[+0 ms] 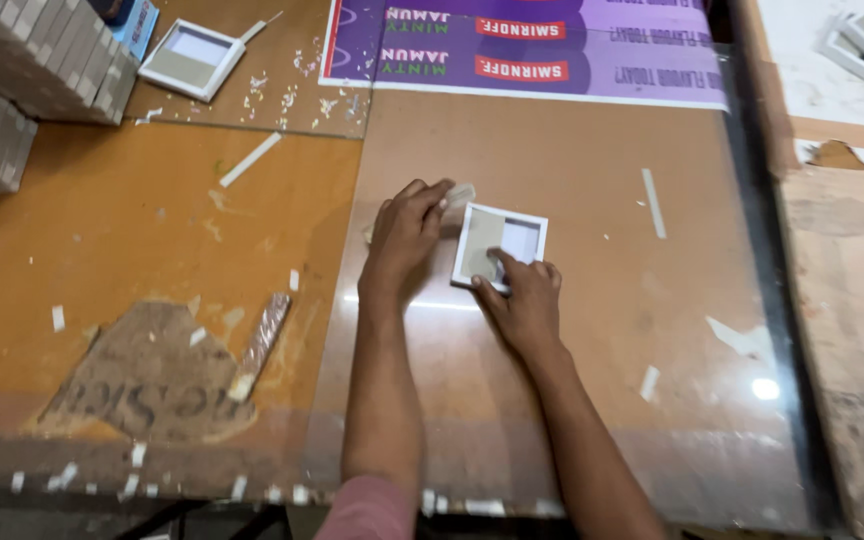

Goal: The person assembles small white photo frames by hand on a workbench. They pick up frame parts, align them, and press them together, then place the completed frames into a cardboard box. The process is repeated for multiple frames.

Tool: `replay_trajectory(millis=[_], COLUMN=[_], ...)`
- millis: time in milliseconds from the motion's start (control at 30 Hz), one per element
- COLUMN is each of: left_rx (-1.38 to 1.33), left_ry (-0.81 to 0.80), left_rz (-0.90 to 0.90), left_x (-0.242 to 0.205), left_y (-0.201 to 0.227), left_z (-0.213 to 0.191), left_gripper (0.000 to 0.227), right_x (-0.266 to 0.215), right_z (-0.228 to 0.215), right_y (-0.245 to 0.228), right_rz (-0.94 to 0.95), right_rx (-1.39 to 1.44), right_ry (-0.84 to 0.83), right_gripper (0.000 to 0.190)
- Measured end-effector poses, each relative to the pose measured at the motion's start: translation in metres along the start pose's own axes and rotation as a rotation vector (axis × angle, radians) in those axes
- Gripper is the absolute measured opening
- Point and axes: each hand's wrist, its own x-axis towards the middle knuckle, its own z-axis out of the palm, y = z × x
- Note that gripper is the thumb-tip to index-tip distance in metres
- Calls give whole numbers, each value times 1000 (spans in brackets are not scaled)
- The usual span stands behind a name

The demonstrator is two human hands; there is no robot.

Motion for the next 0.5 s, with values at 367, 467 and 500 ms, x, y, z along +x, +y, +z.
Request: replay_trajectory(millis=[367,467,500], left_rx=[295,379,486], left_ry=[-169,-137,-282], left_rz=[267,254,71], left_x=[-95,-144,-165], left_y=[17,22,24], left_z=[29,31,29], left_gripper=[26,31,25], right_x=[-95,-101,-102], right_z=[-33,-39,-45], right_y=[6,10,13], right_rz=[-110,-79,-68], right_rx=[-54,49,97], right_ry=[-30,-57,-66], right_gripper=[57,53,52])
